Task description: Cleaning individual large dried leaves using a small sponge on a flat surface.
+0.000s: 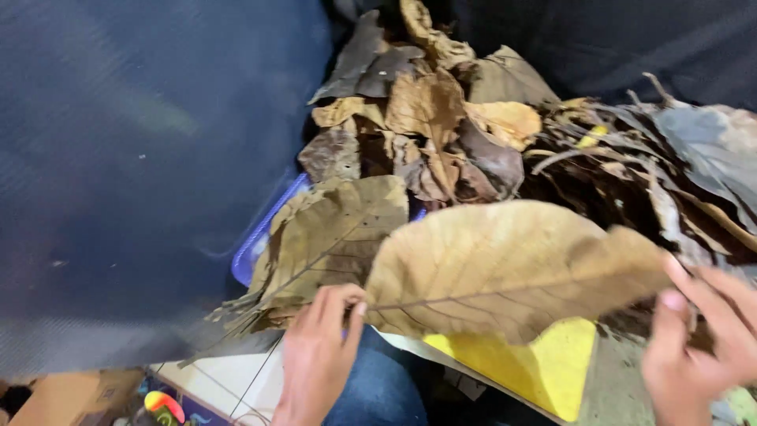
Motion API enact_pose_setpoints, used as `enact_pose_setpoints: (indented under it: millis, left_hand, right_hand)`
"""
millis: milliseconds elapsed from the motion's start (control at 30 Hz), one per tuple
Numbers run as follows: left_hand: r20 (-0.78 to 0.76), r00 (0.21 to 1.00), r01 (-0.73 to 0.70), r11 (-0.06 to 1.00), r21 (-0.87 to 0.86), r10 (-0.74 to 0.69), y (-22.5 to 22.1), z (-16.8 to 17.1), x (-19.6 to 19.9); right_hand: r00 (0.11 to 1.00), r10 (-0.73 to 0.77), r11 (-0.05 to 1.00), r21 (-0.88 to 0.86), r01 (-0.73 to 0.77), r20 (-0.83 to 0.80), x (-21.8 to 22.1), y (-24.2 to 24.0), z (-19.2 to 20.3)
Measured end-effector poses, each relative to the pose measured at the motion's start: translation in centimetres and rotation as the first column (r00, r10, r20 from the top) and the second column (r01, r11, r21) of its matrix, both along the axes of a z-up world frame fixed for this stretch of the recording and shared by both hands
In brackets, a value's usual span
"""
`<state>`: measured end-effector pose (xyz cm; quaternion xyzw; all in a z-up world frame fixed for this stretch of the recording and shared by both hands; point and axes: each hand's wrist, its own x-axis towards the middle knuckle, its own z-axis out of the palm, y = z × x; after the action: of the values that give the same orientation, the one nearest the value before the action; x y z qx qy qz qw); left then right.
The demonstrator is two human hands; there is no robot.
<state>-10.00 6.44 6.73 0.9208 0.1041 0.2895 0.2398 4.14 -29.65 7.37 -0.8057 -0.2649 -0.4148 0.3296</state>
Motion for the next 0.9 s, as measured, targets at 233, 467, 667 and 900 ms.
enact_pose_setpoints:
  millis: [233,467,667,900]
  left_hand:
    - [-0.016,0.950,-0.312,0.949,-0.035,0.312,5.2,0.7,-2.0]
    - [-0.073,0.898,-0.420,0.894,0.154,0.435,7.1,1.1,-2.5]
    - [-0.104,0.987,-0.086,0.958,0.274,0.119,6.7,0.0,-0.4]
    - [-0.164,0.982,0.110,0.987,0.116,-0.090,6.2,-2.4,0.9]
  right_hand:
    - [0.966,0.249,0.962,-0.099,-0.254,-0.064,5.4,15.6,7.2]
    - [0.928,0.271,0.790,-0.492,-0.365,-0.255,9.3,24.2,4.8]
    - [0.900,0.399,0.702,-0.573,-0.423,-0.175,5.8,27.7,2.1]
    - [0.803,0.417,0.575,-0.561,-0.596,-0.427,5.2,27.7,-3.6]
